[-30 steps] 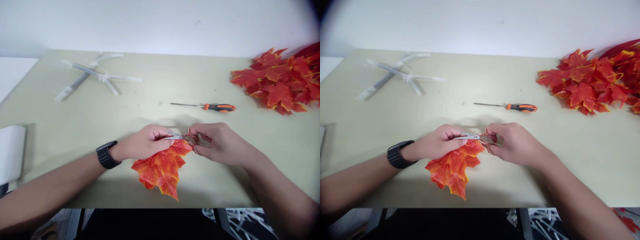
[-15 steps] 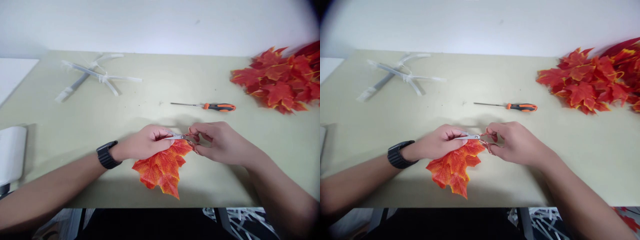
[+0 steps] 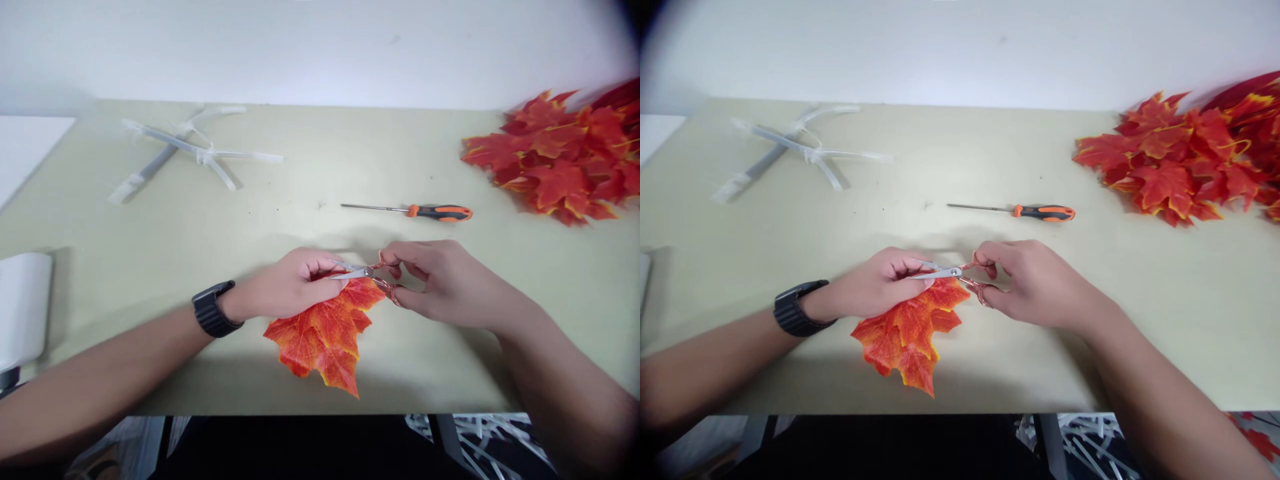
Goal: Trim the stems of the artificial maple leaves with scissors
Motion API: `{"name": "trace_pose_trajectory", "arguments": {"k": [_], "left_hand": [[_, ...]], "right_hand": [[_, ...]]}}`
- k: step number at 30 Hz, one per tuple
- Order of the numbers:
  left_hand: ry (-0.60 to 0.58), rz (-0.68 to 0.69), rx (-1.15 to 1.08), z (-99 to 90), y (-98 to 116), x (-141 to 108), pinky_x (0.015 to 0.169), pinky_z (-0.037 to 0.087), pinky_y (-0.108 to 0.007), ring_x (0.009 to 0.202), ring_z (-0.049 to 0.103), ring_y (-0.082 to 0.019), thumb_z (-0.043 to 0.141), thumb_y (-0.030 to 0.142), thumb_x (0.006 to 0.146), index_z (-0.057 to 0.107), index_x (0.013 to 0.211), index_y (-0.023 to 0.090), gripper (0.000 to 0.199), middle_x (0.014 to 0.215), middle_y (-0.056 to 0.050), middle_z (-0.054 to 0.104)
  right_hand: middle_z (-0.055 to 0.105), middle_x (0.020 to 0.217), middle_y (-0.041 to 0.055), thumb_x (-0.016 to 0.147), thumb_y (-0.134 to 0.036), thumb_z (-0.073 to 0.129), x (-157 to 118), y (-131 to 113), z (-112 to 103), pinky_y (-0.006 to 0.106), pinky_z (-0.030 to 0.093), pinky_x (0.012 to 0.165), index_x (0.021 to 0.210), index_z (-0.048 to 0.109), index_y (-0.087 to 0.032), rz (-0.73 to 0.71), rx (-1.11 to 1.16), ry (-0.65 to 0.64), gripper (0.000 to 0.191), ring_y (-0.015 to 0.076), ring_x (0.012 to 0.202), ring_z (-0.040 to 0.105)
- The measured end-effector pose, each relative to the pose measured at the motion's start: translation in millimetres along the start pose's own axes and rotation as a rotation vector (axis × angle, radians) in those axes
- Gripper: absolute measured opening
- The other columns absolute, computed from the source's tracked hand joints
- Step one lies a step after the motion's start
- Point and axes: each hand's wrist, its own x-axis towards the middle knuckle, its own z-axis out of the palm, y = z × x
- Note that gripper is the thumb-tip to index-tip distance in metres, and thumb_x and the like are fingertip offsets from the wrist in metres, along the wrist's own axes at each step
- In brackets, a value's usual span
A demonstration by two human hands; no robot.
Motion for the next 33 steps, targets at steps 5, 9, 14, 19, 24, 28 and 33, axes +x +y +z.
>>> {"name": "trace_pose_trajectory", "arguments": {"k": [5, 9, 14, 19, 24, 28, 33], "left_hand": [[-0.012, -0.021, 0.004, 0.0, -0.7, 0.0, 0.057, 0.043, -0.018, 0.066, 0.053, -0.01, 0.051, 0.028, 0.101, 0.07, 0.1, 0.017, 0.022, 0.083, -0.001, 0.062], [-0.006, -0.021, 0.012, 0.3, -1.7, 0.3, 0.055, 0.04, -0.018, 0.063, 0.049, -0.009, 0.051, 0.027, 0.1, 0.066, 0.091, 0.017, 0.021, 0.077, 0.001, 0.057], [0.018, -0.016, 0.022, 1.4, -4.1, 0.8, 0.051, 0.035, -0.018, 0.059, 0.042, -0.008, 0.051, 0.025, 0.099, 0.059, 0.084, 0.017, 0.019, 0.071, 0.003, 0.049], [0.036, 0.005, 0.031, 2.0, -4.8, 1.0, 0.049, 0.033, -0.018, 0.058, 0.04, -0.008, 0.054, 0.024, 0.096, 0.055, 0.078, 0.018, 0.019, 0.069, 0.004, 0.046], [0.016, -0.006, 0.032, 1.3, -5.0, 0.6, 0.051, 0.036, -0.018, 0.06, 0.044, -0.008, 0.051, 0.023, 0.097, 0.06, 0.085, 0.018, 0.016, 0.073, 0.002, 0.051], [0.045, -0.016, 0.048, 1.3, -5.4, 0.6, 0.048, 0.033, -0.019, 0.057, 0.041, -0.008, 0.055, 0.026, 0.095, 0.054, 0.077, 0.018, 0.019, 0.068, 0.003, 0.046], [0.018, -0.032, 0.024, 2.0, -3.4, 0.5, 0.05, 0.036, -0.019, 0.058, 0.045, -0.009, 0.053, 0.026, 0.096, 0.061, 0.084, 0.018, 0.016, 0.072, 0.002, 0.053]], "right_hand": [[0.063, 0.075, -0.0043, 0.086, -0.024, 0.064, -0.1, -0.2, -0.1, 0.026, 0.04, 0.059, 0.089, 0.059, -0.023, 0.001, -0.006, -0.002, 0.006, 0.0109, 0.062, 0.053], [0.06, 0.072, -0.0055, 0.084, -0.02, 0.065, -0.2, -0.4, -0.2, 0.025, 0.039, 0.058, 0.087, 0.06, -0.023, -0.002, 0.002, -0.004, 0.006, 0.01, 0.06, 0.051], [0.061, 0.071, -0.006, 0.084, -0.018, 0.065, -1.8, 0.8, -0.2, 0.025, 0.038, 0.058, 0.084, 0.06, -0.023, -0.01, 0.002, 0.006, 0.007, 0.0093, 0.058, 0.049], [0.058, 0.066, -0.0056, 0.087, -0.022, 0.064, -1.0, 0.8, -0.5, 0.025, 0.037, 0.057, 0.084, 0.061, -0.023, -0.017, -0.024, 0.015, 0.004, 0.0096, 0.055, 0.048], [0.059, 0.069, -0.0046, 0.086, -0.025, 0.065, -0.4, 0.1, -1.2, 0.025, 0.038, 0.057, 0.085, 0.059, -0.022, -0.014, -0.026, -0.002, 0.007, 0.0101, 0.058, 0.05], [0.053, 0.061, -0.0065, 0.087, -0.022, 0.063, -2.2, 2.0, -1.1, 0.025, 0.034, 0.053, 0.08, 0.057, -0.022, 0.002, -0.021, -0.003, 0.01, 0.0086, 0.052, 0.044], [0.057, 0.067, -0.0044, 0.083, -0.022, 0.067, -2.5, 2.1, -2.1, 0.026, 0.036, 0.056, 0.084, 0.057, -0.023, 0.0, -0.027, -0.015, 0.009, 0.0108, 0.056, 0.048]]}}
